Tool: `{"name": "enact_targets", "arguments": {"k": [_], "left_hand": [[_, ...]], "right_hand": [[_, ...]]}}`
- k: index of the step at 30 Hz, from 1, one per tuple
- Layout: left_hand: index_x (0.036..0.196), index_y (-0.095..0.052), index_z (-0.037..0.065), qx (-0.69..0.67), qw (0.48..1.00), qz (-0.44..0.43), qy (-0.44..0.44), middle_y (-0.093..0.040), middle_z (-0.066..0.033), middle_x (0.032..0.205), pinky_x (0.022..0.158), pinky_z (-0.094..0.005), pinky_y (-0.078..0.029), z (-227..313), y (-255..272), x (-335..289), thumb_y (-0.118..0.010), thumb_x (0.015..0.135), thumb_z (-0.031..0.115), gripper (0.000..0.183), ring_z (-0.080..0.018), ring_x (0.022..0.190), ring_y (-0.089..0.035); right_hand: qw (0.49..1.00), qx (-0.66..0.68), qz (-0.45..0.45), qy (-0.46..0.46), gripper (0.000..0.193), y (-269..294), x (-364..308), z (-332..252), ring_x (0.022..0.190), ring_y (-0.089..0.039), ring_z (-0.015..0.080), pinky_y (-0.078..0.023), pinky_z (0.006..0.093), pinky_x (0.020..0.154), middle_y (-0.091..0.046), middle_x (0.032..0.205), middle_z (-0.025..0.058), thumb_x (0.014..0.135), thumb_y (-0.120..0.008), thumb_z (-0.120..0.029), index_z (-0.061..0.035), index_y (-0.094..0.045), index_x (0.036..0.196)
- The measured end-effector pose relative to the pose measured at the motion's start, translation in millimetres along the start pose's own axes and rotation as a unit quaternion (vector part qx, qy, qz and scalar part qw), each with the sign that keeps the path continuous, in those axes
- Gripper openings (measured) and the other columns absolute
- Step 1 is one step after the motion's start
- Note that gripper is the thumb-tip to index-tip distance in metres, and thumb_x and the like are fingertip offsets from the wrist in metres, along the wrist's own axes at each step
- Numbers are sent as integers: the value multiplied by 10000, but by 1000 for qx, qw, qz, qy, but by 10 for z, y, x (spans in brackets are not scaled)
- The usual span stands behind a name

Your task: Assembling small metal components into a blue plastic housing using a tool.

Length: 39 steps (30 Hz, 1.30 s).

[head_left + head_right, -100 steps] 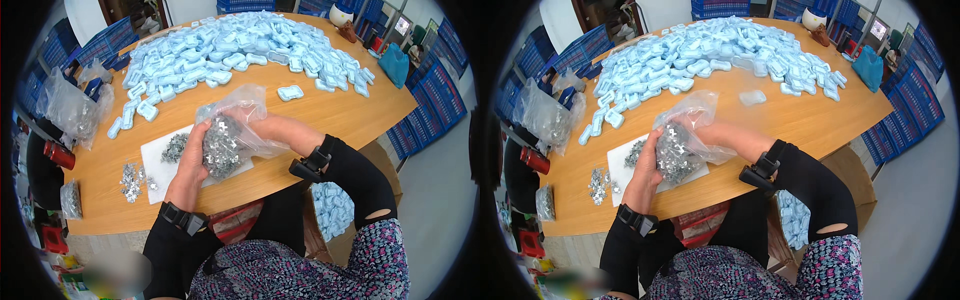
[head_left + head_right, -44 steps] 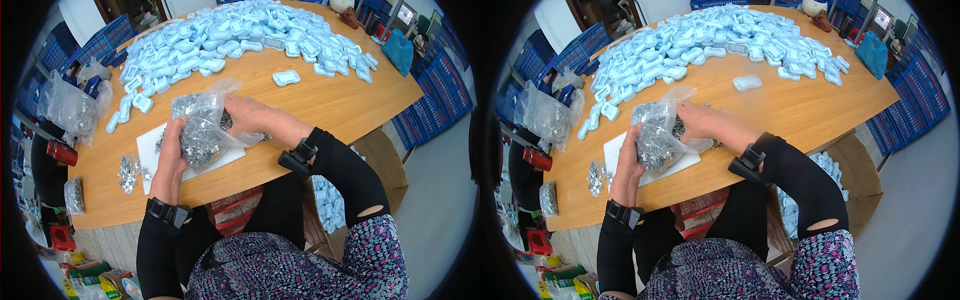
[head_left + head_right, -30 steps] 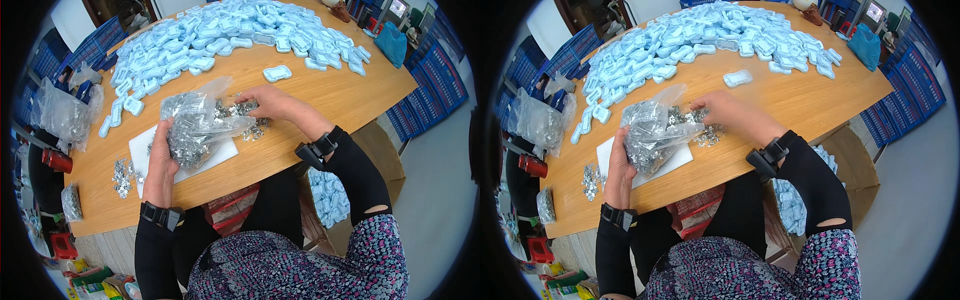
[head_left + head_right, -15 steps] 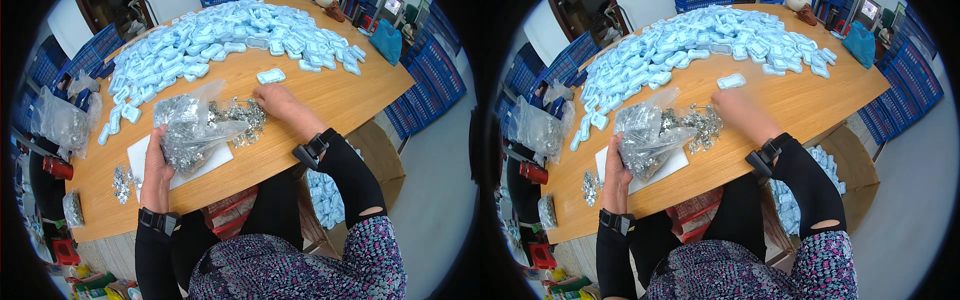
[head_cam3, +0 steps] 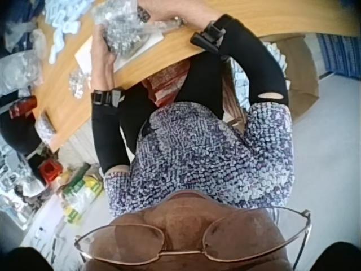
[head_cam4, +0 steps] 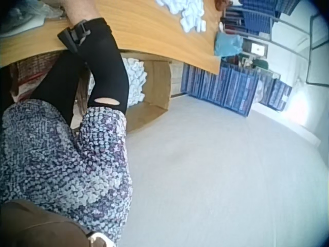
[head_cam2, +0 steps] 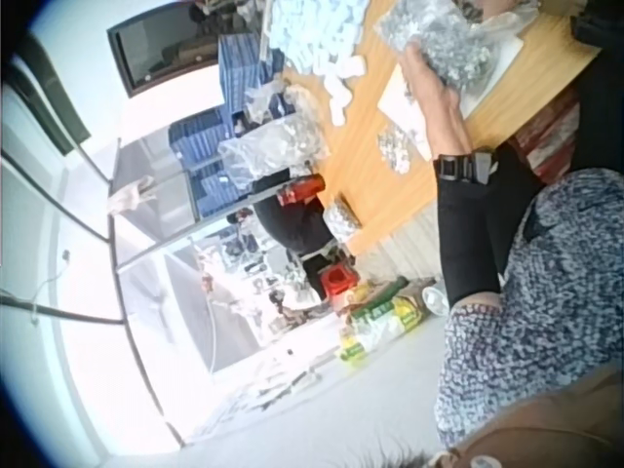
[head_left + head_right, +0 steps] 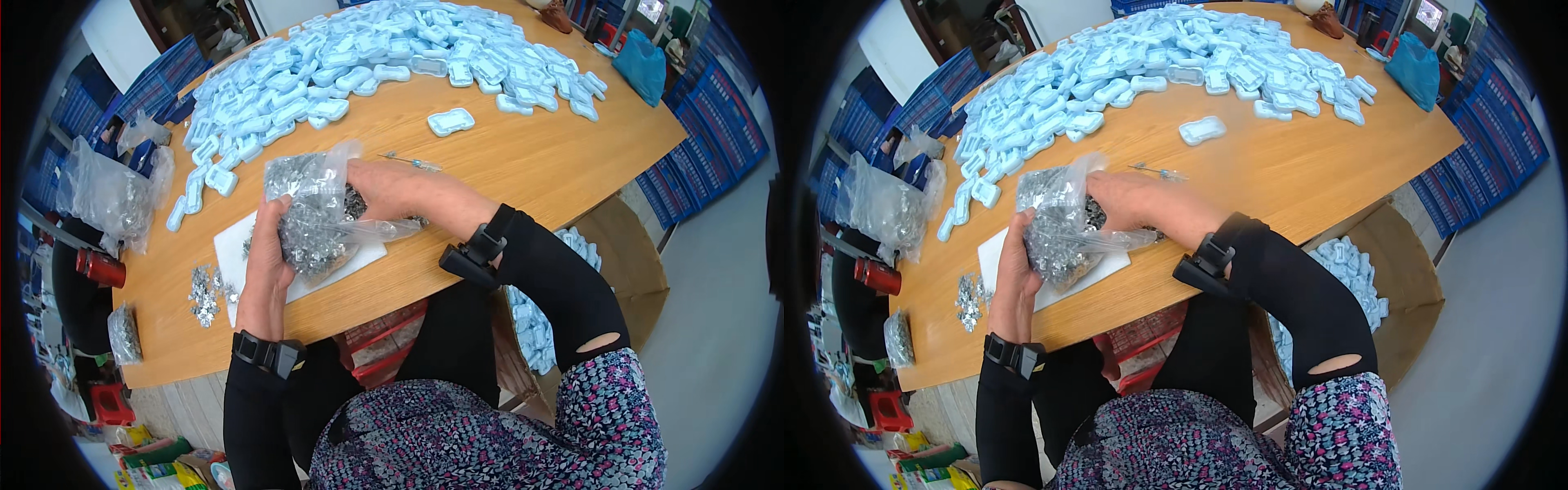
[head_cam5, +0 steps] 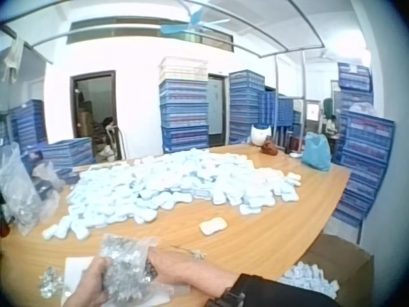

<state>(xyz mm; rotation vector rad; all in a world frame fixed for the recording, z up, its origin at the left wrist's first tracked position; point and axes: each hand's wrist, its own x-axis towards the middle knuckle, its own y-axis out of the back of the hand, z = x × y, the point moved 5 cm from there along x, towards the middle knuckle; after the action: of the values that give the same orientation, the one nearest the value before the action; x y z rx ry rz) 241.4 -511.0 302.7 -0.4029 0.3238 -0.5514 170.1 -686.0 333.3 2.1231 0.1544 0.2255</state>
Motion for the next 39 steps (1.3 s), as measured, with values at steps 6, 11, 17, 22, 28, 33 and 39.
{"name": "enact_targets", "arguments": {"k": [6, 11, 17, 22, 28, 33, 39], "left_hand": [[1206, -561, 29, -15, 1000, 13, -2, -649, -135, 1108, 886, -412, -561, 50, 27, -16, -667, 890, 313, 438, -263, 985, -655], [1247, -546, -1, -23, 1000, -16, -1, -642, -155, 1151, 907, -406, -560, 132, 46, -6, -684, 876, 319, 509, -274, 1019, -655], [1256, -543, -3, -35, 999, 20, -7, -640, -157, 1161, 910, -405, -561, 204, 157, 5, -694, 868, 319, 527, -272, 1030, -654], [1266, -545, 5, -63, 998, 5, -7, -645, -151, 1161, 926, -414, -554, 224, 173, 3, -679, 868, 312, 520, -278, 1041, -653], [1312, -532, 39, -65, 996, -63, 14, -658, -124, 1143, 896, -437, -561, 135, 125, 6, -658, 887, 297, 513, -263, 1035, -659], [1463, -354, 50, -47, 993, -82, -70, -567, -104, 1250, 928, -360, -505, 204, 20, 2, -680, 854, 229, 714, -200, 1098, -573], [1518, -275, 61, -75, 990, -80, -86, -556, -90, 1164, 825, -324, -545, 215, -40, -8, -601, 858, 120, 739, -160, 991, -595]], "right_hand": [[992, -86, 6, -93, 550, 126, -63, 122, 1119, -603, 330, -503, 420, 910, -621, 1202, 98, 739, -774, -261, -96, -600, 1234], [992, -95, 1, -86, 332, 219, -258, 259, 1033, -612, 307, -493, 428, 827, -623, 1107, 75, 770, -737, -193, -137, -659, 1088], [996, -33, 24, -77, 301, 314, -524, 484, 1011, -615, 301, -495, 405, 850, -632, 1084, 101, 791, -707, -170, -127, -677, 1087], [986, -11, 127, -104, 294, 494, -592, 621, 949, -632, 272, -509, 382, 820, -664, 1046, 102, 819, -674, -159, -102, -679, 1107], [989, 3, 139, -48, 228, 374, -438, 438, 862, -633, 239, -512, 351, 723, -677, 996, 83, 864, -685, -168, -55, -679, 1063], [992, 51, 103, 46, 527, 147, -147, 16, 1188, -581, 356, -455, 416, 1021, -641, 1230, 161, 750, -785, -135, -49, -607, 1239], [997, -4, 61, -54, 531, 78, -20, -37, 1048, -639, 346, -500, 404, 911, -676, 1116, 156, 731, -788, -143, -51, -601, 1219]]}}
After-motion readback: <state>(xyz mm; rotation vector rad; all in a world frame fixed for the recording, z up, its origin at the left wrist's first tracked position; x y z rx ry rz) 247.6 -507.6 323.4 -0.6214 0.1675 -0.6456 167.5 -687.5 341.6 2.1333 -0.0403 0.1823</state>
